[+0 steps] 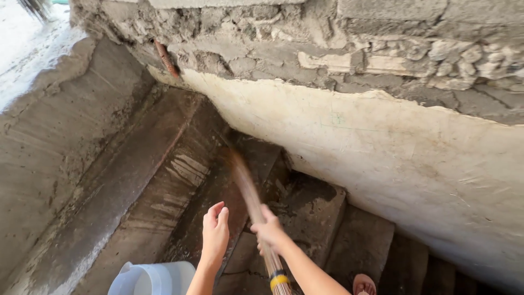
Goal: Cleaning concrete stairs by splashing water and sweeping with a broom.
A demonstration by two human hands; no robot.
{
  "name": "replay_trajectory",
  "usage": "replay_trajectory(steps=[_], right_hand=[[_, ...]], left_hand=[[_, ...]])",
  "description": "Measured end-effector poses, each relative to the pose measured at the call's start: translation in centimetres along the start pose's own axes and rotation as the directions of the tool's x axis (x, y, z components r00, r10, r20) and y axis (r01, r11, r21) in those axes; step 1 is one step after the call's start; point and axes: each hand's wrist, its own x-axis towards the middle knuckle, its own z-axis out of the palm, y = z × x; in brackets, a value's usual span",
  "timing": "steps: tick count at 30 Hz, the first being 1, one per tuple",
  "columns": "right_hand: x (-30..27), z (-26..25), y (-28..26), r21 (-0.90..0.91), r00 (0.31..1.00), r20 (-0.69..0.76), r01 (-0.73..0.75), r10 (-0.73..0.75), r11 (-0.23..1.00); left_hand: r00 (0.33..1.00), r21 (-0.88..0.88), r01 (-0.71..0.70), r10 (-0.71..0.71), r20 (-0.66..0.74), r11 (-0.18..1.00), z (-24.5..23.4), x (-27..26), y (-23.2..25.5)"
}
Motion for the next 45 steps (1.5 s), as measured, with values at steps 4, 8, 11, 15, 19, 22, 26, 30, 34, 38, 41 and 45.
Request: replay_trajectory(steps=[4,8,11,15,19,22,26,30,34,38,41,45], right_hand=[[-1.8,-3.3,0.9,0.123,0.971,-0.237,0.002,0.027,0.992],[-7.9,-1.1,0.9,0.184,0.977,-0.207,-0.012,0.050,0.983],[-8.5,2.6,-0.1,0.086,0.997,-0.076,0.008,-0.002,0.996],[-1.4,4.3,-0.6,-0.072,0.997,0.072,-0.017,0.022,0.997],[-0.1,0.7,0.9,0.138,0.993,-0.106,0.066,-0.051,0.988],[-3.7,1.5,0.6,0.151,0.985,-0.137,0.121,-0.100,0.981],[-1.0,4.8,-1.3,0.094,0.998,0.006,0.055,-0.056,0.994],[4.3,4.7,-1.5,0.053,0.993,-0.055,0.110,-0.107,0.992],[0.1,3.7,1.5,0.352,0.956,-0.247,0.241,-0.158,0.905],[-4.9,6.1,1.7,0.184,0.978,-0.191,0.122,-0.086,0.975],[-0.4,5.7,2.7,-0.107,0.991,-0.117,0.056,-0.068,0.993],[1.9,0.3,4.9,-0.456,0.915,-0.385,-0.074,-0.121,0.887]], left_hand=[[0.987,0.090,-0.161,0.160,0.013,0.983,0.5,2.1,-2.2],[0.987,0.114,-0.157,0.151,0.063,0.981,0.7,2.6,-3.1],[0.970,0.168,-0.239,0.229,0.080,0.956,1.0,4.3,-5.4],[0.956,0.218,-0.258,0.216,0.200,0.941,0.9,6.4,-4.4],[0.917,0.157,-0.307,0.247,0.313,0.939,-0.2,4.9,0.0],[0.937,0.155,-0.097,0.038,0.348,0.983,-1.6,3.2,2.2],[0.912,0.089,-0.116,0.071,0.404,0.989,-2.3,3.2,0.4],[0.942,0.176,-0.097,0.033,0.333,0.980,-3.1,3.1,-1.2],[0.943,0.115,-0.125,0.082,0.324,0.985,-3.6,3.2,-1.5],[0.967,0.070,-0.022,0.003,0.253,0.997,-3.8,3.4,-4.2],[0.973,0.036,0.037,-0.044,0.226,0.999,-3.3,3.2,-6.1],[0.957,0.055,0.098,-0.109,0.267,0.994,-1.8,0.9,-6.1]])
